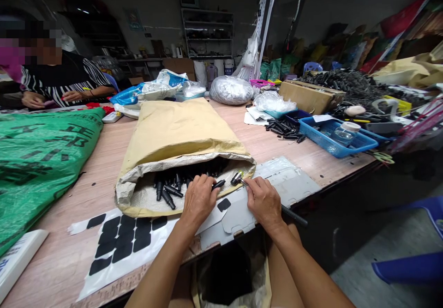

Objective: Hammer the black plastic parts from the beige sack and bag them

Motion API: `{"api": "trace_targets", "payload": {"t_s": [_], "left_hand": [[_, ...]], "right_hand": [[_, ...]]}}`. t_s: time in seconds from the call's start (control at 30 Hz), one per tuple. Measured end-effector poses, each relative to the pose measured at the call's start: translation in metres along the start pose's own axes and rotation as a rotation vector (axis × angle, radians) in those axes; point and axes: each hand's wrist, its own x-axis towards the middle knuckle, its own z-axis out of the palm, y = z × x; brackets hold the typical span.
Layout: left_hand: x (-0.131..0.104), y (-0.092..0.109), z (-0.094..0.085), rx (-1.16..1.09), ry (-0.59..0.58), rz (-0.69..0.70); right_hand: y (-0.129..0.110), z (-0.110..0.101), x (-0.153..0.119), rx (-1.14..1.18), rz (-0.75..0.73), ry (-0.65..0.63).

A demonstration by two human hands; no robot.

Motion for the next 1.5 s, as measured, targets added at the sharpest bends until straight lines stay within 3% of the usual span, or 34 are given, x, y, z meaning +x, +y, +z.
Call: {"api": "trace_targets", "payload": {"t_s": [0.23,0.4,0.63,1.0,1.17,1.3,1.5], "left_hand": [[-0.017,-0.012,0.018,-0.171,0.084,-0.043],[-0.016,-0.014,0.017,-0.24,0.064,-0.066],[-0.019,-0.014,0.015,-0.225,0.046,-0.026],[-0.018,-0.012,0.014,-0.251,0.06,-0.039],[-0.018,-0.012,0.013,-0.245,0.055,-0.054],[-0.017,-0.012,0.014,-0.24,0.041,-0.057],[-0.015,-0.012,0.016,-0.232,0.027,-0.066]], "right_hand": [[0.004,0.0,0.002,0.055,0.001,-0.019],[-0.006,-0.011,0.006,0.259,0.008,-0.013],[-0.031,-0.021,0.0,0.516,-0.103,-0.011],[-0.038,-0.015,-0.006,0.494,-0.111,-0.033],[-0.043,-0.014,-0.006,0.492,-0.138,-0.114],[-0.026,-0.013,0.008,0.408,-0.081,-0.069],[0.005,0.002,0.03,0.083,-0.009,-0.059]]}}
